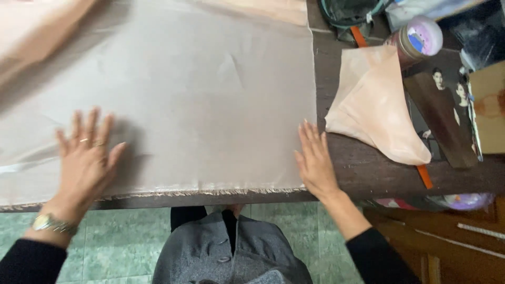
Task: Aligning a pre-cut fabric pattern piece onto a larger sheet of fabric and smoothing it out on a workbench.
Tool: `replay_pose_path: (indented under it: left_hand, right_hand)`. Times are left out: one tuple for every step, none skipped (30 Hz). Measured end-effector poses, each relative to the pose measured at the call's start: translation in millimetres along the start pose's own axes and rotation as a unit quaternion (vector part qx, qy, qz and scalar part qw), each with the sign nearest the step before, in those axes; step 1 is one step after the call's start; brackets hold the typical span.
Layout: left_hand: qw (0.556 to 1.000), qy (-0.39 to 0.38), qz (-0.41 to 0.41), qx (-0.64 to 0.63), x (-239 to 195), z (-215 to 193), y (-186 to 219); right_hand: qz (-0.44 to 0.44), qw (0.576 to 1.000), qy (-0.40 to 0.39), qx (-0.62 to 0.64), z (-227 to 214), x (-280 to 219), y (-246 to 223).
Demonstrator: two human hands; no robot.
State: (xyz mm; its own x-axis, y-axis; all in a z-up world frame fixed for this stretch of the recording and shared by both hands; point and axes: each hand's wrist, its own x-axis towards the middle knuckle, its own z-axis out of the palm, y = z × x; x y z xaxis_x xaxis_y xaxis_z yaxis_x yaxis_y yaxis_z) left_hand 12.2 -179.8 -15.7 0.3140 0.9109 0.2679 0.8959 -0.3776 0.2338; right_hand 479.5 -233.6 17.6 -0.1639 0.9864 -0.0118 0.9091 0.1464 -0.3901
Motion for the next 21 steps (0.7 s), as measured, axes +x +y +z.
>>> replay_pose_path:
  left_hand:
    - [0.999,0.019,0.029,0.032,6.9,4.0,-0.1]
    - [0.999,0.022,0.025,0.038,9.6,8.3,8.6]
    - [0.998,-0.027,0.016,0.050,11.9,11.0,13.3]
    - [0.995,-0.076,0.006,0.062,14.9,13.9,17.2]
    - [0.995,-0.070,0.001,0.072,10.4,9.0,3.7]
    - [0.990,-0.115,-0.050,0.066,6.2,3.9,-9.8]
    - [0.981,-0.159,-0.102,0.053,1.4,2.3,-19.5]
    - [0.981,-0.154,-0.107,0.058,-7.7,-4.2,-46.4]
    - [0.971,-0.137,-0.191,0.030,-11.7,-7.7,-72.9]
    - [0.954,-0.119,-0.274,0.001,-15.4,-10.8,-98.3]
    - [0.956,-0.116,-0.270,-0.002,-17.6,-13.2,-103.7]
    - [0.957,-0.110,-0.267,0.007,-19.7,-15.3,-108.4]
    - [0.959,-0.105,-0.263,0.016,-21.3,-17.3,-114.0]
    - [0.960,-0.102,-0.260,0.013,-16.0,-13.9,-110.3]
    - [0.970,-0.070,-0.233,0.022,-9.7,-9.8,-107.9]
    - [0.977,-0.037,-0.206,0.032,-3.4,-5.4,-105.7]
    - [0.978,-0.040,-0.205,0.028,14.6,-0.1,-97.7]
    - [0.985,-0.029,-0.166,0.032,32.5,5.8,-89.9]
    - [0.991,-0.015,-0.126,0.036,51.7,12.7,-83.3]
    - [0.992,-0.016,-0.125,0.033,69.0,19.4,-71.7]
    - [0.995,-0.017,-0.089,0.030,87.9,24.7,-61.3]
  right_hand:
    - [-0.011,0.999,0.024,0.020,6.9,11.1,-9.4]
    - [-0.018,0.999,0.025,0.022,10.8,11.0,-6.7]
    - [-0.034,0.999,0.023,-0.023,18.5,14.6,-5.7]
    - [-0.050,0.996,0.023,-0.069,26.4,19.0,-5.2]
    - [-0.060,0.996,0.028,-0.064,29.9,13.1,-0.9]
    - [-0.035,0.994,0.008,-0.107,33.6,8.0,3.9]
    - [-0.008,0.988,-0.014,-0.154,35.0,0.1,11.9]
    - [-0.015,0.988,-0.011,-0.152,35.7,-0.2,12.6]
    - [-0.011,0.990,-0.004,-0.143,34.1,-1.7,14.6]
    - [-0.007,0.991,0.003,-0.133,32.3,-3.5,17.6]
    - [-0.005,0.991,0.007,-0.136,31.6,-2.6,16.8]
    - [0.005,0.994,-0.005,-0.114,30.8,-2.0,16.7]
    - [0.015,0.996,-0.018,-0.091,29.6,-0.4,16.1]
    - [0.017,0.995,-0.015,-0.094,24.6,3.3,16.5]
    - [0.008,0.997,0.006,-0.078,20.9,12.0,18.3]
    - [-0.001,0.998,0.027,-0.061,17.6,20.7,20.0]
    - [0.002,0.998,0.024,-0.063,7.9,40.2,13.4]
    - [0.001,0.998,0.038,-0.045,-1.0,60.1,7.1]
    - [-0.001,0.998,0.054,-0.027,-8.4,82.0,1.4]
    - [0.001,0.998,0.054,-0.029,-8.6,99.4,-3.6]
    - [0.012,0.999,0.049,-0.020,-9.2,118.9,-9.3]
